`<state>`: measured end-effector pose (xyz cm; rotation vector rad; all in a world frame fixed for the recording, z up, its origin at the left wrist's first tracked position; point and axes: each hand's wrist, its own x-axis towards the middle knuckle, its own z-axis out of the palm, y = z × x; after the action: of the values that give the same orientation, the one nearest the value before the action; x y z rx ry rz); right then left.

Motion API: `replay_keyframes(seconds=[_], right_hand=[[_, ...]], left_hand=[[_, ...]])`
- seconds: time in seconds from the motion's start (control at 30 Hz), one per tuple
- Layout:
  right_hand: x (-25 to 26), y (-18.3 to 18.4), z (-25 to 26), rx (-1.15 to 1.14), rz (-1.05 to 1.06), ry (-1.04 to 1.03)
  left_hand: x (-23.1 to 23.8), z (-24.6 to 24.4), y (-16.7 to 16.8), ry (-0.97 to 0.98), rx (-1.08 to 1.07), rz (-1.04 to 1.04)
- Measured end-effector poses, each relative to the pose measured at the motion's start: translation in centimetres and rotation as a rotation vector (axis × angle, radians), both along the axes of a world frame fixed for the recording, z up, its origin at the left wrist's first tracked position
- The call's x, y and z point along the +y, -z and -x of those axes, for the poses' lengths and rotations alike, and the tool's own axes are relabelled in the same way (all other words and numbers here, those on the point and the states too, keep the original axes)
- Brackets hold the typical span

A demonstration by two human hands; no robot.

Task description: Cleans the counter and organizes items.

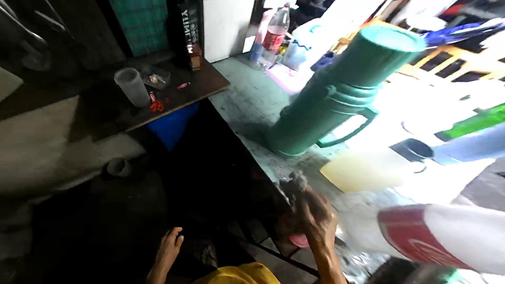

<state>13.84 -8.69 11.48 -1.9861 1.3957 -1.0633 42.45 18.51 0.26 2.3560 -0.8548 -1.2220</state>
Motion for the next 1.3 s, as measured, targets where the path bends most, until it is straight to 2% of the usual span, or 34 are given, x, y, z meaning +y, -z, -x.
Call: replay_keyframes(seconds=[0.07, 0.1, 0.13, 0.23, 0.3, 0.37, 0.47, 0.57, 0.63, 0.73, 0.8, 0.9, 0.97, 1.03, 1.1, 1.17, 1.23, 1.3], right_hand=[[-3.7, -0.2, -5.9, 0.15, 0.208, -0.003], [-5.9, 0.4, -8.7, 0.235, 0.229, -0.013], [-8.3, 1.8, -11.2, 0.319, 0.198, -0.048], [-15.5, 8.0, -18.4, 0.556, -0.07, -0.181], [-19.3, 10.3, -23.6, 0.61, -0.058, -0.179], [-23.3, 11.2, -27.7, 0.519, -0.011, -0.263], [-30.2, 11.6, -32.8, 0.492, 0.053, -0.391], [-35.7, 11.0, -36.2, 0.451, 0.157, -0.412], [-38.2, 9.7, -37.4, 0.482, 0.044, -0.332], [-39.9, 6.2, -38.2, 0.389, -0.14, -0.15], [-40.4, 4.2, -38.9, 0.303, -0.091, -0.122], [-41.2, 1.8, -41.2, 0.239, 0.07, -0.16], [-42.3, 1.8, -43.9, 0.282, 0.133, -0.272], [-43.6, 4.3, -46.8, 0.429, 0.088, -0.422], [-43.2, 7.4, -49.2, 0.579, 0.076, -0.444], [-40.4, 8.4, -50.8, 0.579, 0.124, -0.474], [-35.9, 8.6, -51.2, 0.549, 0.199, -0.618], [-33.2, 8.8, -51.4, 0.51, 0.289, -0.803]], left_hand=[[-1.0, -0.4, 0.3, -0.04, 0.035, 0.009], [-1.4, -0.7, 0.6, -0.054, 0.053, 0.006], [-1.8, -1.1, 0.9, -0.06, 0.072, -0.005], [-2.1, -2.9, 2.1, -0.066, 0.075, -0.008], [-3.4, -4.8, 1.5, -0.139, 0.011, 0.048], [-6.3, -7.1, -0.4, -0.202, -0.002, 0.062], [-14.4, -12.2, -3.7, -0.2, -0.104, 0.198], [-25.9, -18.0, -8.5, -0.154, -0.279, 0.318], [-33.4, -21.4, -10.1, -0.107, -0.431, 0.412], [-43.0, -26.0, -9.1, -0.032, -0.62, 0.506], [-47.8, -28.9, -7.5, 0.028, -0.742, 0.481], [-52.3, -32.1, -6.1, 0.091, -0.799, 0.256], [-53.2, -32.8, -5.8, 0.086, -0.87, 0.227], [-52.6, -32.5, -6.2, 0.065, -0.891, 0.235], [-51.2, -31.7, -6.4, 0.017, -0.826, 0.266], [-48.6, -31.4, -6.4, -0.058, -0.746, 0.337], [-45.1, -30.9, -6.5, -0.177, -0.676, 0.463], [-41.0, -30.8, -7.2, -0.28, -0.617, 0.501]])
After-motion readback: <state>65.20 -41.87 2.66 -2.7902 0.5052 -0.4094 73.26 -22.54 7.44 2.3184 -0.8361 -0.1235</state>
